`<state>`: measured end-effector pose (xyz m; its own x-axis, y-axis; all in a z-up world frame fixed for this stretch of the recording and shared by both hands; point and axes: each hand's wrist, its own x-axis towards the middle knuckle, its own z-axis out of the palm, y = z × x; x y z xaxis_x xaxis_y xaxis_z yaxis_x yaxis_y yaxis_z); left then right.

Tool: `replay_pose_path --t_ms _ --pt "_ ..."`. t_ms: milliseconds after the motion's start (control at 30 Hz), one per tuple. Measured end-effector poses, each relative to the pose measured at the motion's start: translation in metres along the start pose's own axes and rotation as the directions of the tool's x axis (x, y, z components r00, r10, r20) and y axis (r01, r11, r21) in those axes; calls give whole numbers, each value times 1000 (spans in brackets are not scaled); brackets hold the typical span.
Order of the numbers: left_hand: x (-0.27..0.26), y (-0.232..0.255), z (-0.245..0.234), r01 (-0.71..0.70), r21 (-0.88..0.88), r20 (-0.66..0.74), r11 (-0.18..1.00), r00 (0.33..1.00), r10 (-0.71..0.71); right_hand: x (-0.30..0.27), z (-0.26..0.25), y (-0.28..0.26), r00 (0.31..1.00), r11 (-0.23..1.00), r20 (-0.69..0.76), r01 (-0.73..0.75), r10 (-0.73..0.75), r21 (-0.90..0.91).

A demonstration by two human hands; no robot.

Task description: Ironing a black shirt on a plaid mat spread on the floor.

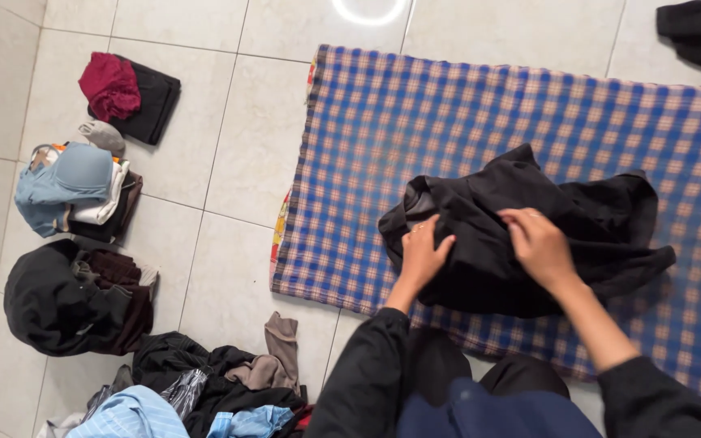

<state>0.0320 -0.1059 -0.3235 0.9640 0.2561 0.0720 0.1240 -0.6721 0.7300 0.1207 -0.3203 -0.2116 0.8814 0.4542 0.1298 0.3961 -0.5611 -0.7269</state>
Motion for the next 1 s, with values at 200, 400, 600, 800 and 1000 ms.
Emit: replay_pose_path --t_ms 200,400,600,800,1000 --pt "-13 35 -41 -249 76 48 966 968 246 37 74 12 998 968 56 -15 30 -250" --pt "0 -13 -61 23 -116 -302 993 951 -58 33 82 38 988 972 24 -147 154 -183" --pt "16 -52 -51 73 19 -95 997 993 -71 35 16 0 973 960 -21 -222 229 168" --pt "35 -29 -69 -28 -148 -279 989 960 -15 24 -72 -5 979 996 -191 -54 67 73" --pt "64 44 -140 -71 -232 -246 970 969 12 10 -119 -11 935 983 -323 -173 146 -56"
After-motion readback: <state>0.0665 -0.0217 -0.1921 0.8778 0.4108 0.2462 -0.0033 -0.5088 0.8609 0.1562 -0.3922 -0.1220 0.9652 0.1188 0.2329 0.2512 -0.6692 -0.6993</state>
